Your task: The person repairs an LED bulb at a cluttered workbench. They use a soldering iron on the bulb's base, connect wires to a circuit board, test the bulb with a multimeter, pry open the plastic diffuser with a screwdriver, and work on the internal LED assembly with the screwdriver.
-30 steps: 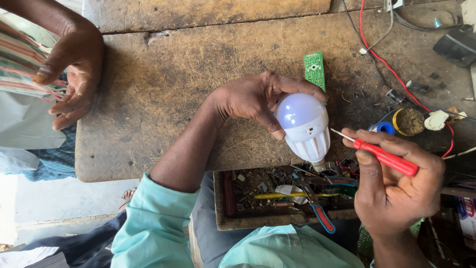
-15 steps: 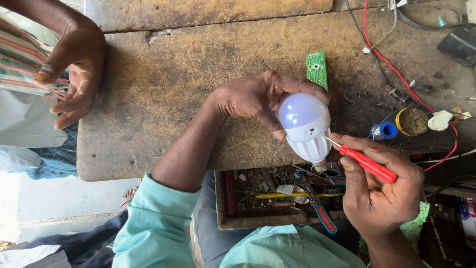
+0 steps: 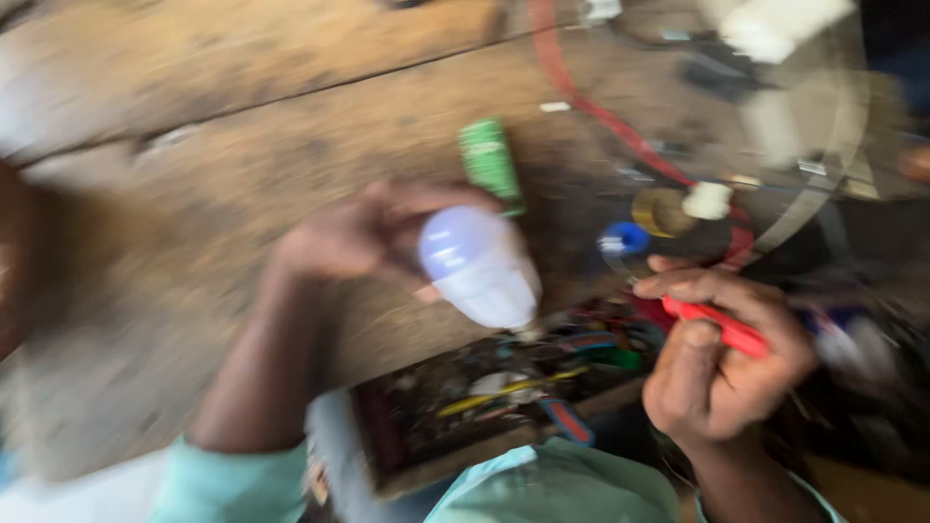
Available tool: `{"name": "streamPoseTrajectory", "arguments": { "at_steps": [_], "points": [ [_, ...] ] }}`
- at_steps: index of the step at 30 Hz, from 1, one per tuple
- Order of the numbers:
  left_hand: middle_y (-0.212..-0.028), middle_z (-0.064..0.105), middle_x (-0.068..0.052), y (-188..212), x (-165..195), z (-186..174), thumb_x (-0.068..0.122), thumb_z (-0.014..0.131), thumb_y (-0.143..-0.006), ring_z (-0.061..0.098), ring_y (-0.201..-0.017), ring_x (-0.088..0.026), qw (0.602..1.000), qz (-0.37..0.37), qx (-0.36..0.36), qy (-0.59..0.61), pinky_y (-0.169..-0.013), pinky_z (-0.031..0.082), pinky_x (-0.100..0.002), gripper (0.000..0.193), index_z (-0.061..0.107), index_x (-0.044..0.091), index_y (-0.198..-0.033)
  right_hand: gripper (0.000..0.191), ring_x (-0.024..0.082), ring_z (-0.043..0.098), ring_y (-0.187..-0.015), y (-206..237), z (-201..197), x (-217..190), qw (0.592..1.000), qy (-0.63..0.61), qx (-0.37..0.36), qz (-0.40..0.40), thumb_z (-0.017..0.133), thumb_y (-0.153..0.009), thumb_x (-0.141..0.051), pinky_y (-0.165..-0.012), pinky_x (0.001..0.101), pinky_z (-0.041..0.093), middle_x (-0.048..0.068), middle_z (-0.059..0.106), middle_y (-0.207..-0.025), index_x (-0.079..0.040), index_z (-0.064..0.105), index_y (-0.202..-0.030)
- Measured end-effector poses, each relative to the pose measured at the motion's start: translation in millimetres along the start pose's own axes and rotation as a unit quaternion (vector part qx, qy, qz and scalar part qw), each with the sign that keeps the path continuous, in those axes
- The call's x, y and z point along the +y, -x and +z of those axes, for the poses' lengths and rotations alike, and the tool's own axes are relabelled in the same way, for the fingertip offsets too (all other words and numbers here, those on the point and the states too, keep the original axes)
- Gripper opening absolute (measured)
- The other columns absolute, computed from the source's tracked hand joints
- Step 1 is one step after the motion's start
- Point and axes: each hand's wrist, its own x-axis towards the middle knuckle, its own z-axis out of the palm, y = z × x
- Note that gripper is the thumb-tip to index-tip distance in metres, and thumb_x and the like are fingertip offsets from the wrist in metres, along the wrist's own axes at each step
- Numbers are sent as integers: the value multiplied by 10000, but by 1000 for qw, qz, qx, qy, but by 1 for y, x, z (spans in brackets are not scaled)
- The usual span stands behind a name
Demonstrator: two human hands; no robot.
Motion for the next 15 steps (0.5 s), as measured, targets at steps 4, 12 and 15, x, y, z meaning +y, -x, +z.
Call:
{"name": "streamPoseTrajectory", "arguments": {
  "at_steps": [4,12,15],
  "points": [
    [-1484,622,-113,1,6,0,60,931,-614,599,-1375,-278,998,-26,22,-61,-1202,460,-403,850,621,46,-1405,196,201,565,-808,-5,-47,22,993,108,35,12,436,-1180,-23,-846,373,559,157,523,-1085,-31,375,-1366],
    [-1442,658,-114,4,6,3,31,928,-565,587,-1345,-237,992,-94,74,42,-1186,406,-376,888,625,10,-1399,60,205,579,-912,-79,-210,111,879,475,-22,-1,581,-1116,29,-839,344,503,126,628,-1109,31,612,-1166],
    [-1453,651,-110,3,8,2,28,924,-560,581,-1358,-225,994,-82,73,21,-1194,398,-375,888,622,-8,-1394,122,152,665,-929,-111,-245,146,857,507,-85,-17,721,-1000,-63,-854,319,545,83,714,-1039,4,697,-1099]
  ]
}}
